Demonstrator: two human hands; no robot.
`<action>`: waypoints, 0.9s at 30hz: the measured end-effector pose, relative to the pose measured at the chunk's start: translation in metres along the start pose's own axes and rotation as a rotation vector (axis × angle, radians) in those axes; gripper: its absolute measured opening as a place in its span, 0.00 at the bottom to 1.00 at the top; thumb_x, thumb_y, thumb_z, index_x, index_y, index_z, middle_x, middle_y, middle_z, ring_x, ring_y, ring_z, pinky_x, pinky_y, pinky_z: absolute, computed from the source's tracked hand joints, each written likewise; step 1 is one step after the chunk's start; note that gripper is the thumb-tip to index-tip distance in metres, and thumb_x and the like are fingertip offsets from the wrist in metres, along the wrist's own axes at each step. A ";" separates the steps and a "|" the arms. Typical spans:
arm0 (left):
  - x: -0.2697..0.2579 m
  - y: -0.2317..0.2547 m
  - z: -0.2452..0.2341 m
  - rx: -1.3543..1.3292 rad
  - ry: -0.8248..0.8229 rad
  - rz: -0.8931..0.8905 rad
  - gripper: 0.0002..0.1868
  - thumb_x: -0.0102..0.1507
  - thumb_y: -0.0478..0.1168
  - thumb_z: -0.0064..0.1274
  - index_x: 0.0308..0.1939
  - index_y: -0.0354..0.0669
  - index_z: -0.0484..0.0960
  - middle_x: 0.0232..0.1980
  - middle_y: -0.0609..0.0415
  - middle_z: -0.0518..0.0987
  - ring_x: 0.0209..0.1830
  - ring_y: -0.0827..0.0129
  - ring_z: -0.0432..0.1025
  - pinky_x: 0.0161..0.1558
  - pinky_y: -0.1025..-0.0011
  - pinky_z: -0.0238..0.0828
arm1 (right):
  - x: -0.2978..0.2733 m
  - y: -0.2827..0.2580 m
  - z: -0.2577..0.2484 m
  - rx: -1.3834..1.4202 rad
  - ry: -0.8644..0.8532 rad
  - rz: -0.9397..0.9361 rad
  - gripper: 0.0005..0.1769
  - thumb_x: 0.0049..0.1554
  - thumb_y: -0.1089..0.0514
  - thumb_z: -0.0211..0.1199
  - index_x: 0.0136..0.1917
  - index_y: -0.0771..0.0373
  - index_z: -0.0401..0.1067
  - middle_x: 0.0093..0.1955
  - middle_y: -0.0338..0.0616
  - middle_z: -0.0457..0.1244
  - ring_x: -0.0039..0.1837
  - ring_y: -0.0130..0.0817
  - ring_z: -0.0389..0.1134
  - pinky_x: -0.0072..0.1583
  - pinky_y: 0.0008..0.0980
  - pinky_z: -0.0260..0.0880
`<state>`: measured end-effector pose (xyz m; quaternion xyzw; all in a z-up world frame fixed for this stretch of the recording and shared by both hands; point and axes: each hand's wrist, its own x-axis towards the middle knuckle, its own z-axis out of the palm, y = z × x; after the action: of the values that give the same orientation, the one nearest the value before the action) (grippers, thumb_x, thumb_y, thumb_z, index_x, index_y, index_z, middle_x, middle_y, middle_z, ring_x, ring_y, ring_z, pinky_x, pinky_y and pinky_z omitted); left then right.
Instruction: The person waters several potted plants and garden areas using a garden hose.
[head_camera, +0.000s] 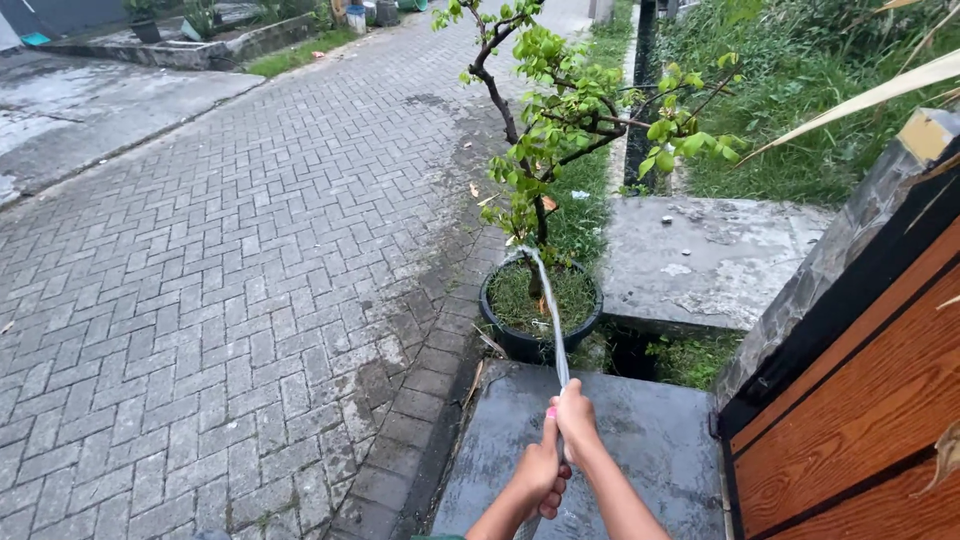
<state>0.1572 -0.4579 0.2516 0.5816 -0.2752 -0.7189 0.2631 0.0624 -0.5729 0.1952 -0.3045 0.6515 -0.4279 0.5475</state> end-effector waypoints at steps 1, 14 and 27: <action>-0.001 0.001 -0.001 0.014 -0.029 -0.004 0.46 0.58 0.88 0.23 0.24 0.48 0.62 0.15 0.64 0.54 0.09 0.75 0.47 0.14 0.70 0.41 | -0.003 -0.001 -0.001 0.034 0.034 0.025 0.34 0.62 0.38 0.41 0.37 0.69 0.70 0.33 0.49 0.64 0.36 0.42 0.64 0.41 0.44 0.64; 0.063 -0.050 -0.007 -0.037 -0.127 -0.060 0.47 0.55 0.92 0.20 0.21 0.53 0.58 0.15 0.67 0.52 0.08 0.78 0.45 0.13 0.75 0.37 | 0.034 0.050 -0.003 -0.297 0.102 0.045 0.28 0.59 0.42 0.46 0.42 0.67 0.75 0.39 0.52 0.69 0.45 0.44 0.70 0.49 0.49 0.68; 0.029 -0.011 0.006 0.160 -0.136 -0.116 0.48 0.54 0.92 0.22 0.21 0.51 0.60 0.15 0.66 0.53 0.09 0.77 0.45 0.14 0.74 0.40 | 0.040 0.050 -0.029 0.003 0.196 0.118 0.28 0.61 0.45 0.48 0.42 0.73 0.75 0.39 0.54 0.68 0.41 0.44 0.67 0.45 0.49 0.66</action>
<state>0.1452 -0.4697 0.2253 0.5653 -0.3149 -0.7465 0.1547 0.0293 -0.5781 0.1333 -0.2215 0.7181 -0.4235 0.5058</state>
